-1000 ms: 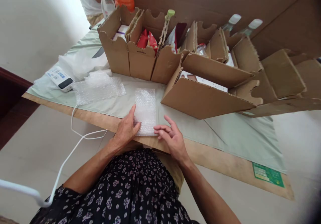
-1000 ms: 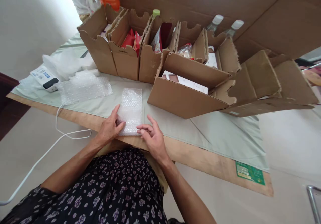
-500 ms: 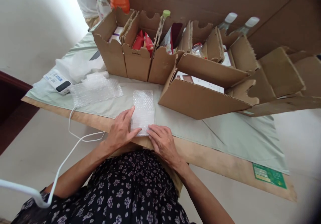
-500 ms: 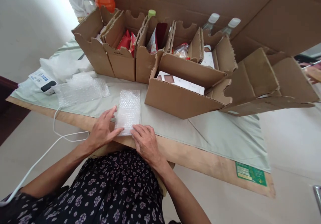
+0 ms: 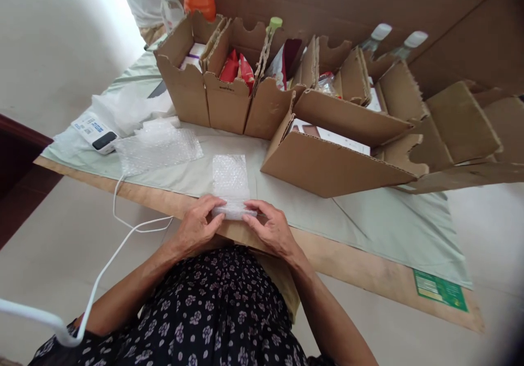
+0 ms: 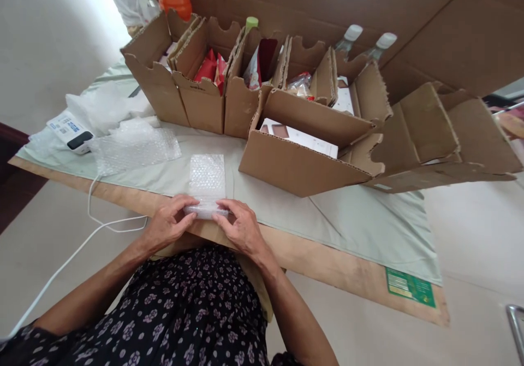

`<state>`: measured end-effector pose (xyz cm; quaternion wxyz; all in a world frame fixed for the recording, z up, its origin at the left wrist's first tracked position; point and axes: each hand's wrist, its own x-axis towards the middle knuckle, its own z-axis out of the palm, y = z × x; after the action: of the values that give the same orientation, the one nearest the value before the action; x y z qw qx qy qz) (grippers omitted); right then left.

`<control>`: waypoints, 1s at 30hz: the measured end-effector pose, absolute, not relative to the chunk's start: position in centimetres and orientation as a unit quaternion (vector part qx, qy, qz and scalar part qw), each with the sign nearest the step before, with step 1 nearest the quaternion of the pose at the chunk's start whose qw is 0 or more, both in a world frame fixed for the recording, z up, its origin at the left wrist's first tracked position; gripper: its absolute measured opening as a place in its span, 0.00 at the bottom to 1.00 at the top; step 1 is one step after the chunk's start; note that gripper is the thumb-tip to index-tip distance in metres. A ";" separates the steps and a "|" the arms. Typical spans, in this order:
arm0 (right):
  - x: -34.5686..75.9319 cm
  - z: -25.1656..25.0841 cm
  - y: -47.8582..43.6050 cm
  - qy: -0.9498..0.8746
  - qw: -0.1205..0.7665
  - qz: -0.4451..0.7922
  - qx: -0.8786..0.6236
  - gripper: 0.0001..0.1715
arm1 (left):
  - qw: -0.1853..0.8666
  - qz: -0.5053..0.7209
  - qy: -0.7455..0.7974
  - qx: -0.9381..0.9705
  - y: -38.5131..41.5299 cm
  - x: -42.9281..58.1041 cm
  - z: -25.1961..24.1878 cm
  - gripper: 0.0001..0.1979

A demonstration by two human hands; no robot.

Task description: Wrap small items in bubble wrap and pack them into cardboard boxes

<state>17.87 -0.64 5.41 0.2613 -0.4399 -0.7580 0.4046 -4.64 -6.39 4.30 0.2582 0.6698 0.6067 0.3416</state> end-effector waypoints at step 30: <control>17.9 4.5 -1.9 -0.861 0.234 0.234 -0.387 0.17 | 0.163 0.316 0.586 0.728 -7.1 -4.9 3.8 0.10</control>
<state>17.91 -1.86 4.45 0.2337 -0.3875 -0.8605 0.2340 -4.95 -7.07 3.85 0.1631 0.7282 0.5858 0.3160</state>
